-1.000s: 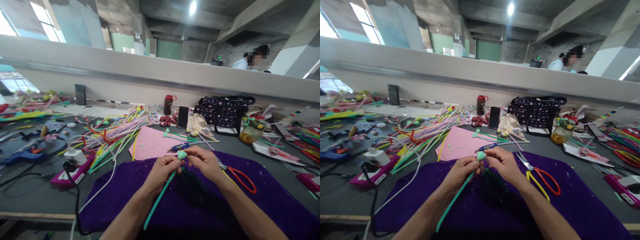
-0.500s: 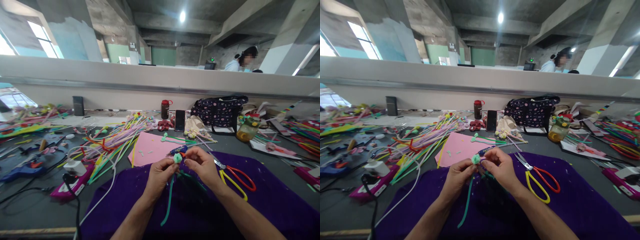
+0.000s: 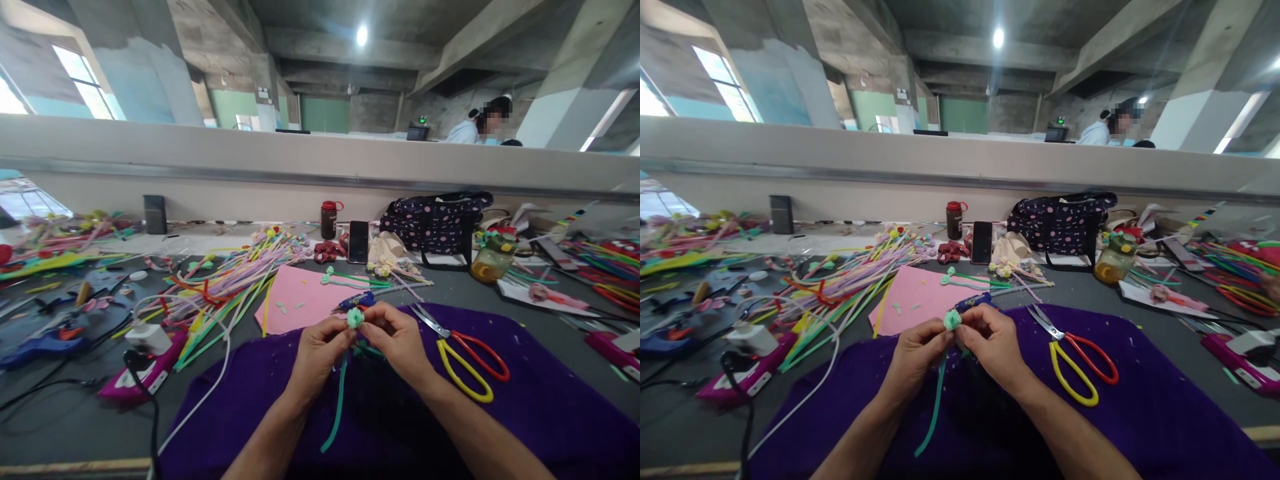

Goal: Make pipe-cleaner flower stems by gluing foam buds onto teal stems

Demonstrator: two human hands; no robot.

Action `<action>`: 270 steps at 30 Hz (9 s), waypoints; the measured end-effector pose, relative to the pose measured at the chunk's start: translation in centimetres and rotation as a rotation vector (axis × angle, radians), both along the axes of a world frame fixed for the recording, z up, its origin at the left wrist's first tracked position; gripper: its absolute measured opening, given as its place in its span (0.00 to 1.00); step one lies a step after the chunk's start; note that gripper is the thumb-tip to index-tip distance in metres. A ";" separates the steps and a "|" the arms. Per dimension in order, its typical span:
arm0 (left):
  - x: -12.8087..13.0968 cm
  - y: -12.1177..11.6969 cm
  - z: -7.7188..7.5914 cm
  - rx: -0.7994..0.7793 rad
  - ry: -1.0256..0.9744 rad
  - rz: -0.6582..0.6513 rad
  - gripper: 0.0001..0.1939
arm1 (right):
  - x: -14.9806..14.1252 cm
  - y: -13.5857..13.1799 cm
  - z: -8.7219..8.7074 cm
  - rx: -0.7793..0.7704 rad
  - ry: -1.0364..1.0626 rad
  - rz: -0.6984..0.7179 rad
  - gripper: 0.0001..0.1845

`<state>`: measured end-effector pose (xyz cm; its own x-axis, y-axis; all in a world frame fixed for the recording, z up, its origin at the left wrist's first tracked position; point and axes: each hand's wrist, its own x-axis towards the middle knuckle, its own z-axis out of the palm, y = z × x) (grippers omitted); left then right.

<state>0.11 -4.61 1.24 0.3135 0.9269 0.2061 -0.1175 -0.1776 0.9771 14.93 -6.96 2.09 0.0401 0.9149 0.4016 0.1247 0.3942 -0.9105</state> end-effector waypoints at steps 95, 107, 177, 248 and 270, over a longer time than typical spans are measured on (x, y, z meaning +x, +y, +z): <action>0.5 0.1 -0.2 -0.281 0.149 -0.227 0.13 | 0.7 0.6 -0.7 -0.234 0.173 0.104 0.07; 0.0 0.6 -0.7 -0.352 -0.042 -0.229 0.13 | 0.7 0.8 -1.2 -0.208 0.289 0.112 0.17; 0.7 -0.4 -0.1 -0.079 0.116 0.131 0.10 | -1.1 0.8 -1.8 -0.340 0.483 0.218 0.09; 0.2 -0.2 0.2 -0.279 -0.134 -0.138 0.16 | 0.7 1.1 -2.5 -0.487 0.518 0.657 0.10; 0.1 -0.5 0.1 -0.251 -0.266 -0.126 0.14 | -0.3 0.3 -2.7 -0.281 0.174 0.390 0.14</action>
<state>0.22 -5.12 1.31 0.3945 0.9164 0.0673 -0.3787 0.0954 0.9206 14.64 -6.63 -0.59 -0.2811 0.9469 0.1560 -0.1461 0.1184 -0.9822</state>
